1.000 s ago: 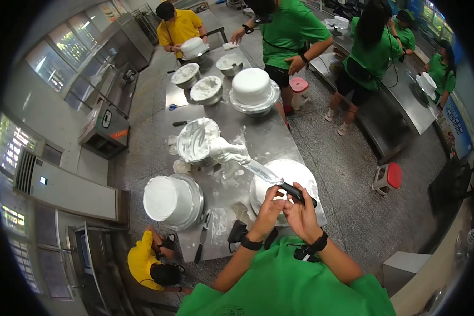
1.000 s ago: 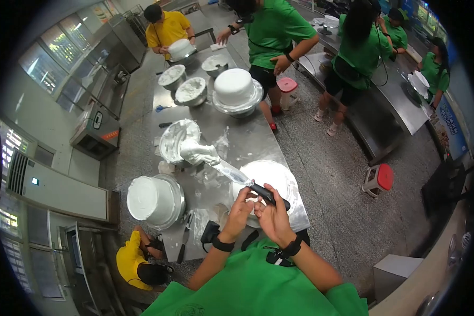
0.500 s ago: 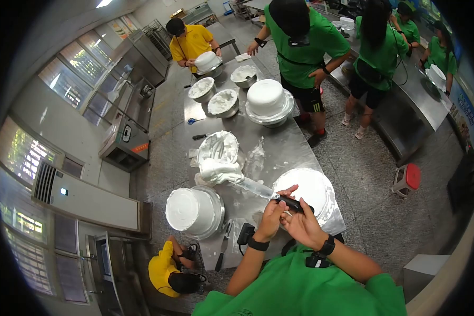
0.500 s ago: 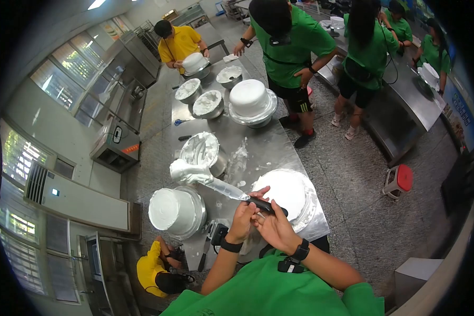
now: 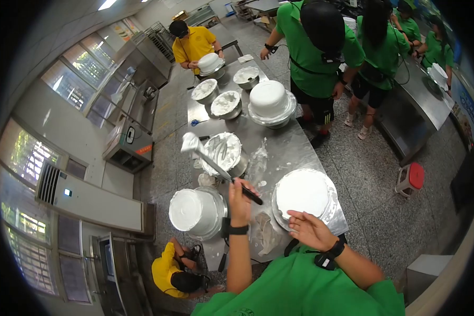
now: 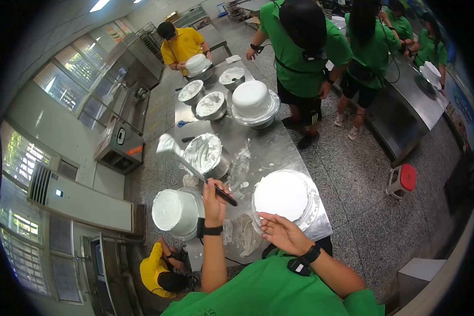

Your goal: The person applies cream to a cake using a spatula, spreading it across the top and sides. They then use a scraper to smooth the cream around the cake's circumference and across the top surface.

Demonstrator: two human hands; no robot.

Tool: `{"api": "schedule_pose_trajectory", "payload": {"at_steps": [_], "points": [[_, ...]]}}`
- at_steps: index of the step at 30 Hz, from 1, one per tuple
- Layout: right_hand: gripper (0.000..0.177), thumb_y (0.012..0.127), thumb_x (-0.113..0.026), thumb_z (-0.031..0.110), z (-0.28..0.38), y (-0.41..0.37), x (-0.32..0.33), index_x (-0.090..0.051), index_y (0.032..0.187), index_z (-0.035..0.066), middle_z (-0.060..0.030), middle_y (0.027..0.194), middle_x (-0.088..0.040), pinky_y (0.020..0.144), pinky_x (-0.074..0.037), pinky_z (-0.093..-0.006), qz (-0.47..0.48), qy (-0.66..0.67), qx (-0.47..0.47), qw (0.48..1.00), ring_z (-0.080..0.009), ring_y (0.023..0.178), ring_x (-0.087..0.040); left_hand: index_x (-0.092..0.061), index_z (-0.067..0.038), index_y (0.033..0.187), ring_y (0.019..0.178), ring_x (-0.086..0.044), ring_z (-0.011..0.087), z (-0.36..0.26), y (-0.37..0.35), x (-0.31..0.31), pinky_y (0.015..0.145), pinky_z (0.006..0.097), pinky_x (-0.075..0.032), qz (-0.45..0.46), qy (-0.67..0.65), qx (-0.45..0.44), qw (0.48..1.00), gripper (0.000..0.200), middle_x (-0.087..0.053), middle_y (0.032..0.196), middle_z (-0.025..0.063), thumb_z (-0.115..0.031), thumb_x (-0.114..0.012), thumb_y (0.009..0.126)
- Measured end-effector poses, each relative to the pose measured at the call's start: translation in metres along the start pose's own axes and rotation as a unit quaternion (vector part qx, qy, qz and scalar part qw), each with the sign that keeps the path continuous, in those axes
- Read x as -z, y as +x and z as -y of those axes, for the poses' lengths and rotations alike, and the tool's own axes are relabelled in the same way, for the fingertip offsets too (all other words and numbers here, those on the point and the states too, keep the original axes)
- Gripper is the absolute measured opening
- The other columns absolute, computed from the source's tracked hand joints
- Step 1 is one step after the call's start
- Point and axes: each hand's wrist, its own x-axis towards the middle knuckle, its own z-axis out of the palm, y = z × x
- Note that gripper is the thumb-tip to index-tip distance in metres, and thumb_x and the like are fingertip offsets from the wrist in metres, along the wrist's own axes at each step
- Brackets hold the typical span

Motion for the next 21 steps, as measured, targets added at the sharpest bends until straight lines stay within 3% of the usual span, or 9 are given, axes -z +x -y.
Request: {"api": "schedule_pose_trajectory", "payload": {"at_steps": [3, 5, 7, 8, 14, 21], "points": [[0.04, 0.103, -0.045, 0.028, 0.005, -0.021, 0.02, -0.052, 0.133, 0.003, -0.0048, 0.105, -0.06, 0.094, -0.044, -0.0348, 0.014, 0.045, 0.034, 0.998, -0.0184, 0.105, -0.055, -0.047, -0.012, 0.101, 0.063, -0.05, 0.0125, 0.015, 0.029, 0.052, 0.053, 0.0285, -0.043, -0.08, -0.004, 0.016, 0.997, 0.02, -0.049, 0.078, 0.001, -0.032, -0.049, 0.103], [0.031, 0.101, -0.048, 0.026, 0.007, -0.031, 0.019, -0.061, 0.119, 0.004, -0.0044, 0.093, -0.06, 0.091, -0.043, -0.0372, 0.002, 0.084, 0.07, 0.994, -0.0202, 0.098, -0.055, -0.048, -0.012, 0.102, 0.063, -0.049, 0.0129, 0.038, 0.04, 0.091, 0.053, 0.0291, -0.044, -0.102, 0.011, 0.059, 0.993, 0.02, -0.048, 0.077, 0.0008, -0.032, -0.05, 0.103], [0.03, 0.101, -0.048, 0.026, 0.006, -0.038, 0.026, -0.062, 0.116, 0.005, -0.0041, 0.091, -0.059, 0.09, -0.043, -0.0376, -0.005, 0.088, 0.079, 0.993, -0.0202, 0.095, -0.054, -0.049, -0.012, 0.106, 0.061, -0.049, 0.0145, 0.07, 0.048, 0.138, 0.052, 0.0311, -0.044, -0.135, -0.026, 0.157, 0.978, 0.022, -0.048, 0.075, 0.0003, -0.033, -0.054, 0.101], [0.028, 0.1, -0.048, 0.026, 0.005, -0.042, 0.029, -0.062, 0.114, 0.006, -0.0039, 0.09, -0.058, 0.089, -0.043, -0.0379, -0.013, 0.097, 0.091, 0.991, -0.0202, 0.093, -0.054, -0.049, -0.012, 0.106, 0.061, -0.049, 0.0145, 0.077, 0.046, 0.148, 0.052, 0.0311, -0.044, -0.136, -0.028, 0.155, 0.978, 0.022, -0.048, 0.075, 0.0003, -0.033, -0.054, 0.101], [0.025, 0.1, -0.046, 0.025, 0.006, -0.051, 0.025, -0.062, 0.108, 0.008, -0.0035, 0.089, -0.056, 0.089, -0.041, -0.0385, -0.028, 0.112, 0.119, 0.986, -0.0203, 0.088, -0.052, -0.054, -0.013, 0.1, 0.064, -0.047, 0.014, 0.084, 0.036, 0.15, 0.055, 0.0302, -0.042, -0.136, -0.1, 0.191, 0.967, 0.02, -0.047, 0.076, -0.001, -0.032, -0.059, 0.098], [0.026, 0.1, -0.044, 0.026, 0.002, -0.05, 0.028, -0.061, 0.106, 0.008, -0.0042, 0.087, -0.056, 0.089, -0.041, -0.0388, -0.022, 0.119, 0.103, 0.987, -0.0204, 0.087, -0.051, -0.052, -0.008, 0.106, 0.061, -0.047, 0.013, 0.092, -0.004, 0.147, 0.054, 0.0297, -0.041, -0.131, -0.112, 0.215, 0.961, 0.027, -0.048, 0.075, 0.0007, -0.033, -0.058, 0.099]]}}
